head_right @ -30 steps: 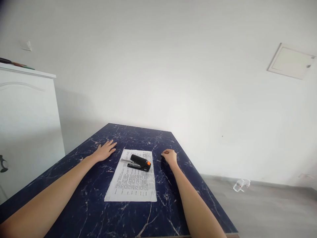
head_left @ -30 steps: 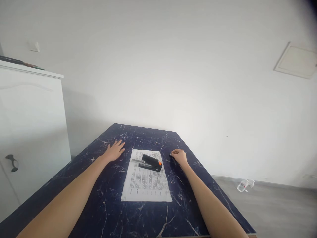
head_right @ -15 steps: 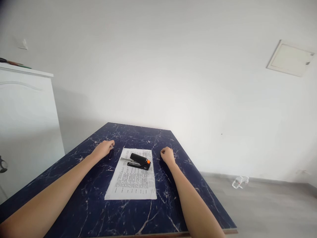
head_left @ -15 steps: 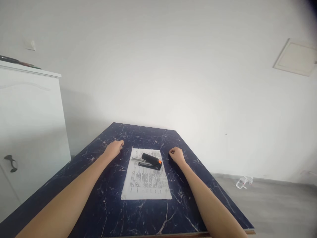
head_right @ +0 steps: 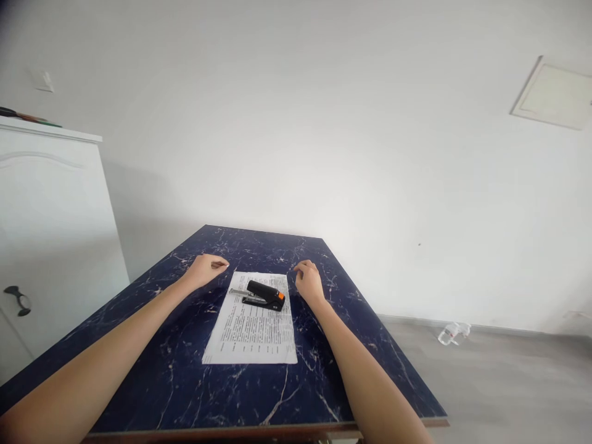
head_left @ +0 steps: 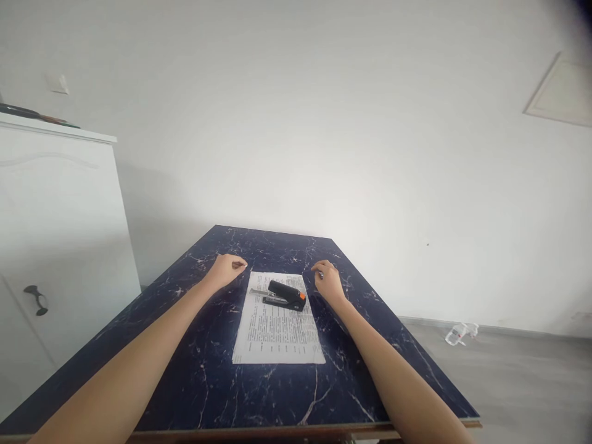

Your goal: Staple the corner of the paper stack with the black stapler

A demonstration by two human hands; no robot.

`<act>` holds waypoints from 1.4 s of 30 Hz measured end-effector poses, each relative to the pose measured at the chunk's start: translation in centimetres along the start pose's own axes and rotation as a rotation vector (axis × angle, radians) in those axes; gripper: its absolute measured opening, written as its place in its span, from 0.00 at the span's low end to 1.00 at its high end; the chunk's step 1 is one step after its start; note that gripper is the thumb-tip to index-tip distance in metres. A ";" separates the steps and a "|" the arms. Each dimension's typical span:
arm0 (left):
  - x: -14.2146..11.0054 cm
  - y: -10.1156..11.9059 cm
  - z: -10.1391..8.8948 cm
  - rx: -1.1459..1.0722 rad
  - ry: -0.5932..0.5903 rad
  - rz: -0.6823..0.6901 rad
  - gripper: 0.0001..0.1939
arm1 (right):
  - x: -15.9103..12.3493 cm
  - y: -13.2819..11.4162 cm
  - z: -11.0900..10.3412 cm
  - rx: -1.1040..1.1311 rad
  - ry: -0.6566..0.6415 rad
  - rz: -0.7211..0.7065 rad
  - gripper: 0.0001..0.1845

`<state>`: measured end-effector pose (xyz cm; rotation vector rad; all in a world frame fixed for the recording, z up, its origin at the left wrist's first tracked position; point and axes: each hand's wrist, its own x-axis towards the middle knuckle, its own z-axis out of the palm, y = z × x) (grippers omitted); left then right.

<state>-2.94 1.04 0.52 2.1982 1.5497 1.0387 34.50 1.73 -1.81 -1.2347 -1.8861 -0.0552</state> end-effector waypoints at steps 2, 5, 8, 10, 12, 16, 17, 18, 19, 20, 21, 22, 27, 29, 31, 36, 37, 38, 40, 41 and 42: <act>-0.3 1.5 0.2 -0.138 -0.043 0.044 0.13 | -0.3 -1.9 -0.2 0.097 0.016 -0.033 0.16; -0.8 3.5 0.4 -0.309 -0.160 0.095 0.20 | -0.7 -4.5 -0.3 0.195 0.002 -0.091 0.15; -1.4 5.0 0.5 -0.337 -0.293 0.176 0.17 | -1.2 -6.6 -0.2 0.269 -0.018 -0.151 0.15; -1.7 5.5 0.6 -0.317 -0.361 0.189 0.15 | -1.5 -7.5 -0.1 0.312 -0.031 -0.185 0.15; -1.9 5.6 0.8 -0.304 -0.406 0.169 0.15 | -1.8 -8.1 0.0 0.337 -0.037 -0.210 0.15; -2.0 5.2 1.2 -0.246 -0.418 0.190 0.12 | -2.0 -8.4 0.0 0.347 -0.057 -0.234 0.15; -2.0 5.1 1.2 -0.231 -0.412 0.200 0.12 | -2.0 -8.4 0.0 0.348 -0.063 -0.239 0.15; -2.0 5.1 1.2 -0.218 -0.405 0.207 0.11 | -2.0 -8.3 0.0 0.348 -0.067 -0.242 0.15; -2.0 5.0 1.1 -0.204 -0.402 0.213 0.11 | -2.0 -8.3 0.0 0.349 -0.069 -0.243 0.15; -2.0 5.0 1.1 -0.188 -0.404 0.220 0.10 | -2.0 -8.3 0.1 0.350 -0.071 -0.242 0.15; -2.0 5.0 1.0 -0.171 -0.408 0.226 0.10 | -2.0 -8.2 0.1 0.351 -0.073 -0.241 0.15; -2.0 5.0 1.0 -0.155 -0.416 0.230 0.10 | -2.0 -8.2 0.2 0.353 -0.076 -0.241 0.15; -1.9 4.8 0.8 -0.142 -0.435 0.218 0.10 | -2.1 -8.0 0.5 0.355 -0.097 -0.255 0.16; -1.9 4.8 0.8 -0.155 -0.426 0.221 0.11 | -2.1 -7.9 0.5 0.348 -0.103 -0.256 0.17; -1.9 4.8 0.9 -0.172 -0.419 0.227 0.11 | -2.1 -7.9 0.5 0.342 -0.106 -0.255 0.16; -2.0 4.8 1.0 -0.209 -0.427 0.230 0.10 | -2.1 -8.0 0.5 0.338 -0.130 -0.258 0.16; -2.0 4.8 1.0 -0.212 -0.430 0.230 0.09 | -2.1 -8.0 0.5 0.339 -0.134 -0.260 0.16; -2.0 4.8 1.0 -0.215 -0.433 0.231 0.09 | -2.1 -8.0 0.4 0.339 -0.137 -0.261 0.16; -2.0 4.8 1.0 -0.222 -0.439 0.233 0.09 | -2.1 -8.0 0.4 0.339 -0.142 -0.259 0.16; -2.0 4.8 1.0 -0.228 -0.439 0.232 0.09 | -2.1 -8.0 0.4 0.338 -0.143 -0.256 0.16; -2.0 4.8 0.9 -0.234 -0.437 0.230 0.09 | -2.1 -8.0 0.4 0.337 -0.143 -0.254 0.17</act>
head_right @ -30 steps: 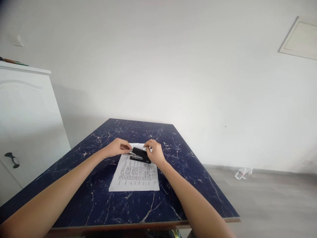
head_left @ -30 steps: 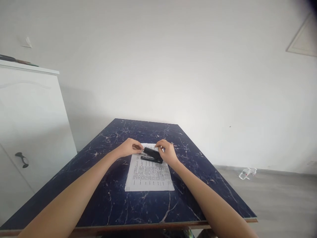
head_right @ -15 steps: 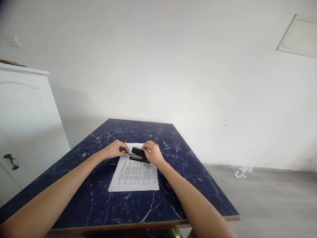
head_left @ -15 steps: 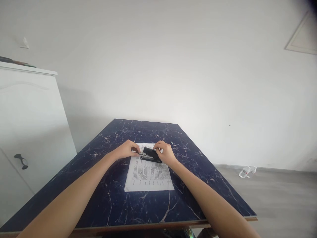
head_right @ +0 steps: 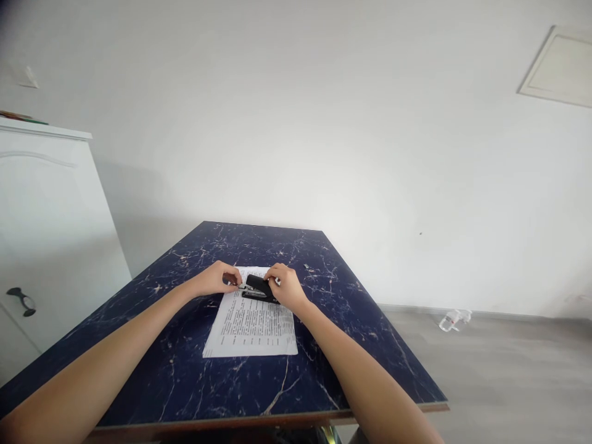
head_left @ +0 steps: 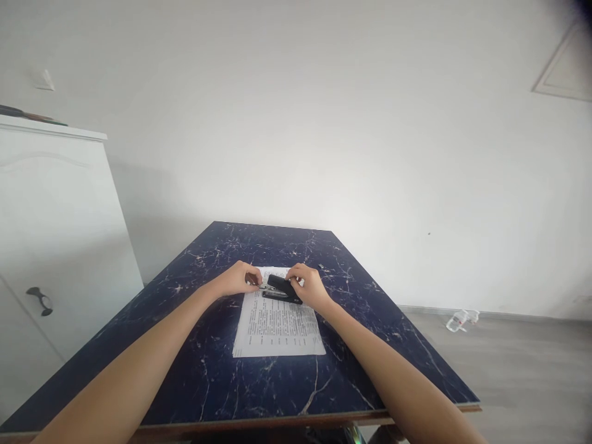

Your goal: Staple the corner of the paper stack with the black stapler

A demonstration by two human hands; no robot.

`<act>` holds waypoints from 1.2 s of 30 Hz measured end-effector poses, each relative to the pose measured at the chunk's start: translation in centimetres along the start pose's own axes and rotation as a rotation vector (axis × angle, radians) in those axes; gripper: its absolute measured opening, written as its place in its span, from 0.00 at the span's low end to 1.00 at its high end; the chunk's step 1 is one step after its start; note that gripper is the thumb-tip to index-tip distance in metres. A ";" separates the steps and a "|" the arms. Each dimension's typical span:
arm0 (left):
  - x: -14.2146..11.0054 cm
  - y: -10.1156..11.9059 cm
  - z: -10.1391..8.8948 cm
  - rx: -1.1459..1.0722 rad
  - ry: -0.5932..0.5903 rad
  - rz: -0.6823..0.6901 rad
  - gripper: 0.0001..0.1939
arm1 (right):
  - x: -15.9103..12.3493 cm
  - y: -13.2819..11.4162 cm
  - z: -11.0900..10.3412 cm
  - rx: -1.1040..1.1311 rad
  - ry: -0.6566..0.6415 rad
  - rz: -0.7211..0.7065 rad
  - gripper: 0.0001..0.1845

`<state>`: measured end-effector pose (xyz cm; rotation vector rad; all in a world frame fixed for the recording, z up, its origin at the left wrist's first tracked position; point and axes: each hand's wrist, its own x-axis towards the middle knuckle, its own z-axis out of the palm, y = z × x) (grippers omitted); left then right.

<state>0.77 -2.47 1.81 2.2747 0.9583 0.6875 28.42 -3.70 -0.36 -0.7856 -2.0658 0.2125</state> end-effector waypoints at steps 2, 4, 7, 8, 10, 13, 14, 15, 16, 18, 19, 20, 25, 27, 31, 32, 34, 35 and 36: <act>0.0 0.1 0.0 -0.013 0.008 -0.003 0.11 | 0.0 0.0 0.0 -0.003 0.000 -0.002 0.17; 0.0 0.2 -0.1 -0.019 0.005 -0.005 0.11 | 0.0 0.0 0.0 -0.006 0.001 -0.006 0.17; 0.0 0.4 -0.1 -0.005 -0.017 0.006 0.10 | 0.0 -0.1 -0.1 -0.008 0.001 -0.006 0.16; 0.0 0.4 -0.1 0.002 -0.020 0.010 0.09 | 0.0 -0.1 -0.1 -0.008 0.003 -0.005 0.16; 0.0 0.4 0.0 0.007 -0.014 0.011 0.09 | 0.1 -0.1 0.0 -0.009 0.008 -0.006 0.17; 0.0 0.3 0.1 -0.001 -0.007 0.001 0.09 | 0.0 0.0 0.0 -0.001 0.012 -0.010 0.17; 0.0 0.2 0.1 -0.009 -0.004 -0.003 0.09 | 0.0 0.0 0.0 0.002 0.012 -0.010 0.17; 0.0 0.0 0.1 -0.021 -0.001 -0.009 0.09 | 0.0 0.1 0.0 0.005 0.011 -0.008 0.17; 0.0 -0.1 0.1 -0.034 0.003 -0.016 0.09 | -0.1 0.1 0.0 0.007 0.010 -0.006 0.17; 0.1 -0.2 0.1 -0.055 0.009 -0.028 0.09 | -0.1 0.1 0.0 0.010 0.009 -0.003 0.17; 0.1 -0.3 0.0 -0.061 0.009 -0.031 0.10 | -0.1 0.0 0.0 0.011 0.009 -0.003 0.17; 0.1 -0.3 0.0 -0.062 0.006 -0.032 0.09 | -0.1 0.0 0.0 0.013 0.009 -0.002 0.17; 0.1 -0.3 0.1 -0.043 0.003 -0.026 0.08 | 0.0 -0.1 -0.1 0.020 0.005 -0.002 0.17; 0.1 -0.3 0.1 -0.038 0.003 -0.024 0.08 | 0.0 -0.1 -0.1 0.019 0.003 -0.005 0.17; 0.1 -0.3 0.1 -0.037 -0.009 -0.017 0.08 | 0.0 0.0 -0.1 0.021 0.000 -0.015 0.16; 0.1 -0.3 0.0 -0.037 -0.009 -0.016 0.07 | 0.0 0.1 -0.1 0.021 0.002 -0.020 0.16; 0.1 -0.3 0.0 -0.038 -0.012 -0.014 0.07 | 0.0 0.0 -0.1 0.020 0.004 -0.030 0.17; 0.1 -0.3 0.0 -0.037 -0.014 -0.012 0.07 | 0.0 0.0 -0.2 0.018 0.003 -0.032 0.17; 0.0 -0.3 0.0 -0.036 -0.015 -0.011 0.07 | 0.0 0.0 -0.2 0.017 0.000 -0.032 0.17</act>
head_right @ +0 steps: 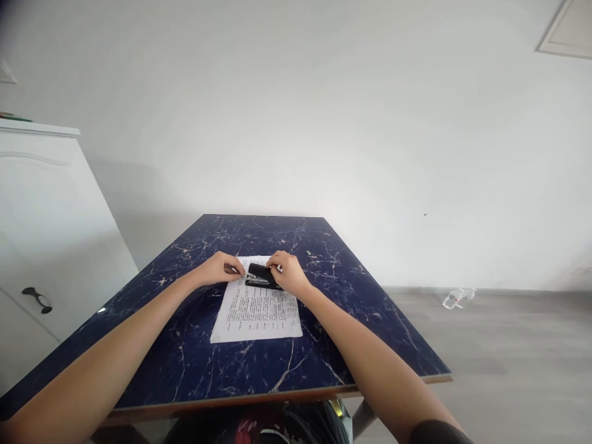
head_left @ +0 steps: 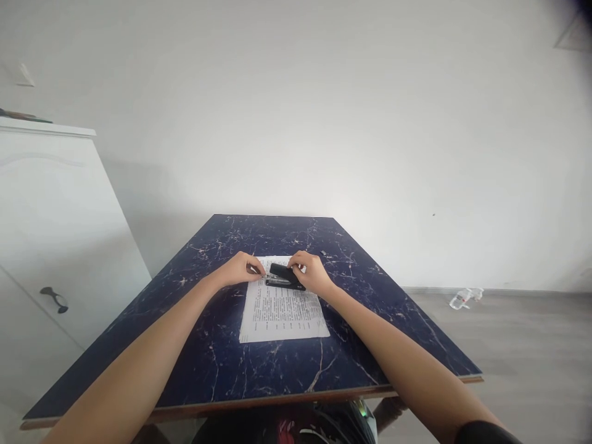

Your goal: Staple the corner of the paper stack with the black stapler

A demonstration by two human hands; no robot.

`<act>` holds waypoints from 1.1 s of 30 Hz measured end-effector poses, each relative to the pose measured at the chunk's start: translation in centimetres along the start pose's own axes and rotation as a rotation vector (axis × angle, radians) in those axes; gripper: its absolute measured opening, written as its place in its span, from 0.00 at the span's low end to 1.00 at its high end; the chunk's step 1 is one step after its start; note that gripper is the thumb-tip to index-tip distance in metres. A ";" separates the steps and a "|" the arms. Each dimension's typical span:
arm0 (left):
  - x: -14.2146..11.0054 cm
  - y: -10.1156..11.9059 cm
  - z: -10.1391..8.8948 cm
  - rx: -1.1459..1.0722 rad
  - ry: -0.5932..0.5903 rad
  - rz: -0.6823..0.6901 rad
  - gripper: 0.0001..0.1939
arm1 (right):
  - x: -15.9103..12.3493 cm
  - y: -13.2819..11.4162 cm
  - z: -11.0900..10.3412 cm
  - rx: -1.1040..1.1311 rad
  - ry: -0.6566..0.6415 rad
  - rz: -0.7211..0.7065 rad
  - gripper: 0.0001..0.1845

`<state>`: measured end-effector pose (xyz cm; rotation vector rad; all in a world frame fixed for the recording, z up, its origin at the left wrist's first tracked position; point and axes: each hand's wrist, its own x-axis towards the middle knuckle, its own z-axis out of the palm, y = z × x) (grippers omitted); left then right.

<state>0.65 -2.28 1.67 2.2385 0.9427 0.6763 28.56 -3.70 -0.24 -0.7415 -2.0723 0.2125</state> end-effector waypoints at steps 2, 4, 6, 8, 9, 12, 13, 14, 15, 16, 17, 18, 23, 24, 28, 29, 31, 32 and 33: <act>0.0 0.0 0.0 0.004 0.001 0.002 0.07 | 0.0 0.0 0.0 -0.001 -0.010 0.003 0.17; -0.1 0.0 -0.1 0.005 0.001 0.002 0.08 | 0.0 -0.1 -0.1 -0.002 -0.013 0.005 0.17; -0.1 -0.1 -0.2 0.008 -0.009 0.004 0.07 | 0.0 -0.1 -0.1 -0.005 -0.009 0.003 0.17; -0.1 -0.3 -0.3 0.019 -0.022 0.007 0.08 | 0.0 -0.1 -0.1 -0.007 -0.003 0.000 0.17; -0.2 -0.4 -0.3 0.029 -0.026 0.008 0.08 | 0.0 -0.1 -0.1 -0.006 -0.001 -0.001 0.17; -0.2 -0.6 -0.5 0.050 -0.033 0.006 0.08 | 0.0 0.0 -0.1 -0.005 0.000 -0.005 0.16; -0.2 -0.6 -0.5 0.053 -0.034 0.005 0.08 | 0.0 0.0 -0.1 -0.006 0.001 -0.005 0.16; -0.2 -0.6 -0.6 0.054 -0.036 0.004 0.08 | 0.0 0.0 -0.1 -0.009 0.001 -0.004 0.16; -0.1 -0.6 -0.6 0.056 -0.040 0.004 0.09 | 0.0 0.1 -0.1 -0.013 0.001 -0.003 0.16; -0.2 -0.6 -0.7 0.058 -0.047 0.004 0.09 | 0.0 0.1 -0.1 -0.017 0.001 -0.002 0.16; -0.2 -0.6 -0.7 0.061 -0.055 0.004 0.09 | 0.0 0.1 -0.1 -0.020 -0.002 0.000 0.15; -0.2 -0.6 -0.7 0.062 -0.063 0.003 0.10 | 0.0 0.1 -0.2 -0.020 -0.007 0.002 0.15; -0.3 -0.4 -0.8 0.066 -0.062 -0.001 0.10 | 0.0 0.1 -0.3 -0.021 -0.029 0.015 0.15; -0.3 -0.3 -0.8 0.071 -0.065 -0.002 0.10 | 0.0 0.1 -0.3 -0.021 -0.031 0.014 0.15; -0.4 -0.1 -0.9 0.097 -0.079 -0.001 0.09 | 0.1 0.1 -0.4 -0.017 -0.033 0.003 0.15; -0.4 -0.1 -0.9 0.102 -0.077 -0.001 0.09 | 0.1 0.1 -0.4 -0.017 -0.031 0.001 0.15; -0.4 0.0 -0.9 0.110 -0.073 -0.003 0.10 | 0.1 0.1 -0.4 -0.019 -0.027 -0.001 0.15; -0.5 0.0 -1.0 0.112 -0.069 -0.004 0.10 | 0.1 0.1 -0.4 -0.021 -0.027 -0.002 0.15; -0.5 0.1 -1.0 0.114 -0.064 -0.006 0.10 | 0.1 0.1 -0.4 -0.024 -0.027 -0.002 0.15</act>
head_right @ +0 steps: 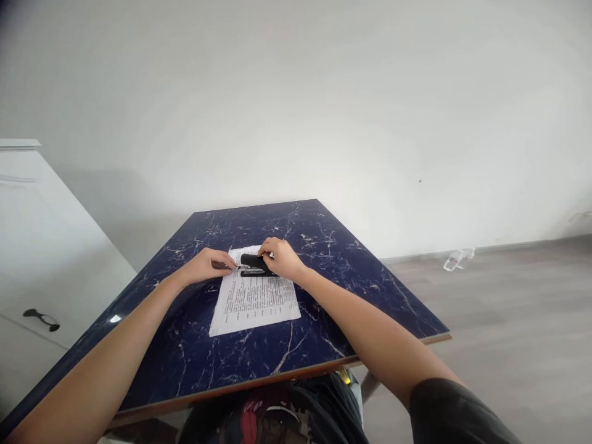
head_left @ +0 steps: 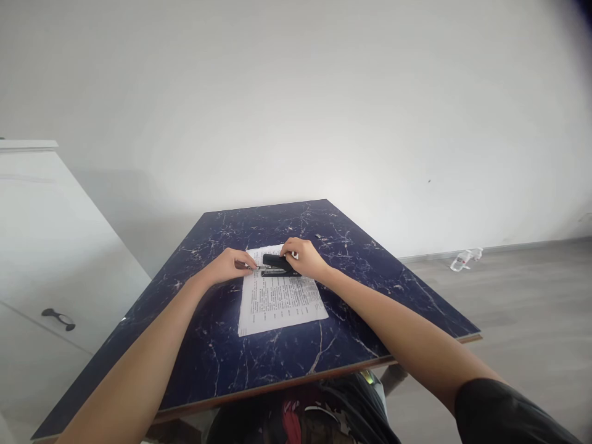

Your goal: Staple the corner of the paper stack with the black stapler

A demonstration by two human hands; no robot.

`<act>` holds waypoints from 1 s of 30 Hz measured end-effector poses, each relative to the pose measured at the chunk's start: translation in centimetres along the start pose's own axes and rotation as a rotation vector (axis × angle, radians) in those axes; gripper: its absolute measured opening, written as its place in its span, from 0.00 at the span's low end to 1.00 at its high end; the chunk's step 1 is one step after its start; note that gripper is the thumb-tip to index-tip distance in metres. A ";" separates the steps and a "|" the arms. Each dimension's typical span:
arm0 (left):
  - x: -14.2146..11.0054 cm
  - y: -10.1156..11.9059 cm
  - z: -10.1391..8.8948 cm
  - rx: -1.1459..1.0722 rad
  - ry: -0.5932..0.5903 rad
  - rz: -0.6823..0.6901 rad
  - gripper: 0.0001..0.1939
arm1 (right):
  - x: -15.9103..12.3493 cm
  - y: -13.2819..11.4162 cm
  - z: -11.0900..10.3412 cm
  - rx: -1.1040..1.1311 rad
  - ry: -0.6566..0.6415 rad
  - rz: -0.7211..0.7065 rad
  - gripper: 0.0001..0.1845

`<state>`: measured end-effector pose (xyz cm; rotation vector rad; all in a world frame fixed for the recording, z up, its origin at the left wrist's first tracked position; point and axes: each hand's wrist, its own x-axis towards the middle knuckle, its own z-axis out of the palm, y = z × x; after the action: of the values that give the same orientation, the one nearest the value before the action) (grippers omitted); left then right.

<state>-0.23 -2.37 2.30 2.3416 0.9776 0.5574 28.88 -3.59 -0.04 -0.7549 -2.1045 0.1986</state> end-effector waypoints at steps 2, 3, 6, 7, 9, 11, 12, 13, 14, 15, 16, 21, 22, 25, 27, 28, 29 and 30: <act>0.0 0.1 0.0 0.005 0.017 -0.014 0.10 | 0.0 0.0 0.0 -0.002 -0.003 0.003 0.15; 0.0 0.2 0.0 0.009 0.029 -0.026 0.11 | 0.0 0.0 0.0 -0.001 -0.005 0.006 0.15; 0.1 0.5 0.1 0.015 0.063 -0.057 0.11 | 0.0 0.0 0.0 0.009 -0.006 0.011 0.15; 0.1 0.5 0.1 0.010 0.075 -0.058 0.11 | 0.0 0.0 0.0 0.010 -0.006 0.012 0.16; 0.2 0.5 0.1 -0.008 0.118 -0.058 0.11 | 0.0 0.0 0.0 0.009 -0.007 0.015 0.16; 0.4 0.4 0.1 -0.032 0.203 -0.080 0.12 | 0.0 0.0 0.0 0.008 -0.009 0.021 0.16; 0.4 0.3 0.0 -0.045 0.251 -0.102 0.13 | 0.1 0.0 0.0 0.007 -0.009 0.022 0.16; 0.4 0.3 -0.1 -0.061 0.292 -0.125 0.14 | 0.1 0.0 0.0 0.006 -0.010 0.022 0.16; 0.4 0.2 -0.2 -0.080 0.320 -0.144 0.15 | 0.1 -0.1 -0.1 0.006 -0.009 0.020 0.16; 0.4 0.1 -0.2 -0.100 0.333 -0.153 0.16 | 0.1 -0.1 -0.1 0.006 -0.010 0.019 0.16; 0.4 0.1 -0.3 -0.121 0.331 -0.153 0.16 | 0.1 -0.1 -0.1 0.006 -0.010 0.018 0.16; 0.4 0.4 -0.2 -0.157 0.253 -0.134 0.16 | 0.0 -0.1 -0.1 0.012 -0.011 0.021 0.16; 0.5 0.5 -0.1 -0.155 0.239 -0.134 0.16 | 0.0 -0.1 -0.1 0.013 -0.011 0.021 0.16; 0.7 0.6 0.3 -0.152 0.205 -0.116 0.14 | 0.0 -0.1 -0.1 0.015 -0.008 0.019 0.16; 0.8 0.7 0.6 -0.157 0.186 -0.107 0.14 | 0.0 -0.1 -0.1 0.015 -0.006 0.016 0.16; 0.9 0.7 0.7 -0.163 0.178 -0.105 0.14 | 0.0 -0.1 -0.1 0.015 -0.005 0.015 0.16; 0.9 0.8 0.8 -0.168 0.168 -0.104 0.14 | 0.0 -0.1 -0.1 0.015 -0.005 0.015 0.16; 0.9 0.8 1.0 -0.169 0.160 -0.102 0.14 | 0.0 -0.1 -0.1 0.014 -0.005 0.015 0.16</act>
<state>1.33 -2.47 2.22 2.1111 1.0703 0.7653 28.87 -3.63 0.05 -0.7628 -2.1005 0.2239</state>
